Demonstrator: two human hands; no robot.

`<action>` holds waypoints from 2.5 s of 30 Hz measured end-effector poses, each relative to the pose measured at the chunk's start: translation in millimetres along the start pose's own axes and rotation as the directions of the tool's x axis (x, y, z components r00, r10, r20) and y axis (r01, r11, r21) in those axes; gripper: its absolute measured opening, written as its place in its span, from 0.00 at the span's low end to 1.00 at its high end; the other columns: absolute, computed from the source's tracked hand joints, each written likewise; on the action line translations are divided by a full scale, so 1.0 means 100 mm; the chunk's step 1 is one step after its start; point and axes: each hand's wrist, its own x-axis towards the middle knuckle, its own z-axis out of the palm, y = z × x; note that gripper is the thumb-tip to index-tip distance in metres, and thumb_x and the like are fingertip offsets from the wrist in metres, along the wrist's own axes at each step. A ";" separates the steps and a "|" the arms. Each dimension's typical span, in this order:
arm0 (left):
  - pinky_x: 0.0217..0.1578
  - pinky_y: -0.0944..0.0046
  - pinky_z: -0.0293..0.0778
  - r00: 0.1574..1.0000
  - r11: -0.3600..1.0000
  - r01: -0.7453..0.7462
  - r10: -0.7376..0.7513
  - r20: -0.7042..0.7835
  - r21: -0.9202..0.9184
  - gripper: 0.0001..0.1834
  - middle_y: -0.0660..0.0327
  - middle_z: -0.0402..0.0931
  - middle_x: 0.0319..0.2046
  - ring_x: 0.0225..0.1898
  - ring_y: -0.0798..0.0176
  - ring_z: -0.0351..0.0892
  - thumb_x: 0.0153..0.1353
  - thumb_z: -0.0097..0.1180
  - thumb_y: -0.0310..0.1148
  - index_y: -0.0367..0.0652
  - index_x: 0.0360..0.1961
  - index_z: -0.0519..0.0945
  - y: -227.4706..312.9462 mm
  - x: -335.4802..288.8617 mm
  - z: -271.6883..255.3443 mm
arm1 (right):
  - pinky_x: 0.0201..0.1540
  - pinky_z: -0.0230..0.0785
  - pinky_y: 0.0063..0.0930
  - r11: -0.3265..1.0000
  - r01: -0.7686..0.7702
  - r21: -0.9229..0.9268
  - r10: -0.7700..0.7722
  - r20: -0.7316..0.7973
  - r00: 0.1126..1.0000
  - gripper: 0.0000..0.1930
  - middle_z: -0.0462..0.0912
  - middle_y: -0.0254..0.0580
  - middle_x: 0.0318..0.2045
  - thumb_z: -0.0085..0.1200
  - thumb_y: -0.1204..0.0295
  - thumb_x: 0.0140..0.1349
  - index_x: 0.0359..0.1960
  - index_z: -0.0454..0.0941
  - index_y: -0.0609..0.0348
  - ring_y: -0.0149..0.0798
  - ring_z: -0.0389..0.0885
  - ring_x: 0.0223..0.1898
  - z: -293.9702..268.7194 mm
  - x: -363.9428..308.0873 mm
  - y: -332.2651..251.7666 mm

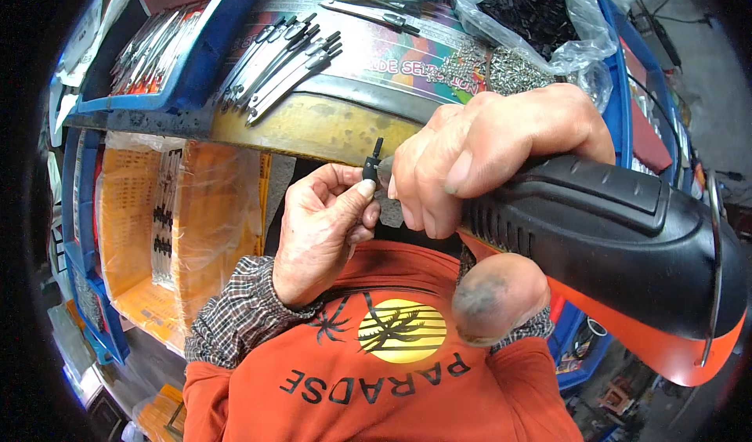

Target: The recorder uses a power screwdriver to assemble small metal and plastic components and then lines a basket with newspaper.

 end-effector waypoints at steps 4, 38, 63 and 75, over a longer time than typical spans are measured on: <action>0.18 0.79 0.63 1.000 0.999 -0.010 0.010 -0.002 -0.041 0.08 0.64 0.70 0.21 0.20 0.76 0.67 0.59 0.50 0.27 0.33 0.35 0.70 0.00 -0.01 0.02 | 0.28 0.68 0.29 0.993 -0.072 -0.097 0.062 -0.104 0.993 0.26 0.69 0.34 0.20 0.55 0.48 0.52 0.37 0.61 0.57 0.31 0.70 0.19 0.10 0.07 -0.01; 0.17 0.79 0.59 1.000 0.996 0.013 -0.012 0.015 -0.084 0.08 0.63 0.69 0.22 0.20 0.76 0.64 0.60 0.50 0.27 0.32 0.35 0.69 0.00 0.00 0.01 | 0.30 0.67 0.29 0.994 0.070 0.080 -0.059 -0.124 0.990 0.31 0.69 0.34 0.20 0.57 0.45 0.48 0.39 0.63 0.58 0.32 0.71 0.21 0.10 0.08 0.16; 0.17 0.77 0.64 1.000 0.997 0.012 -0.013 -0.007 -0.071 0.07 0.64 0.71 0.18 0.18 0.77 0.68 0.58 0.51 0.26 0.31 0.33 0.71 0.01 0.00 0.00 | 0.29 0.67 0.28 0.993 -0.115 0.004 0.115 -0.130 0.985 0.31 0.69 0.34 0.20 0.58 0.45 0.46 0.37 0.63 0.57 0.31 0.70 0.19 0.16 0.15 -0.03; 0.18 0.76 0.66 0.999 1.000 0.023 -0.023 -0.031 -0.012 0.07 0.64 0.71 0.18 0.18 0.76 0.69 0.58 0.51 0.27 0.31 0.32 0.71 0.05 -0.02 0.00 | 0.28 0.67 0.28 0.968 -0.245 -0.048 0.235 -0.151 0.960 0.30 0.69 0.34 0.20 0.59 0.45 0.46 0.37 0.63 0.58 0.31 0.70 0.19 0.21 0.27 0.00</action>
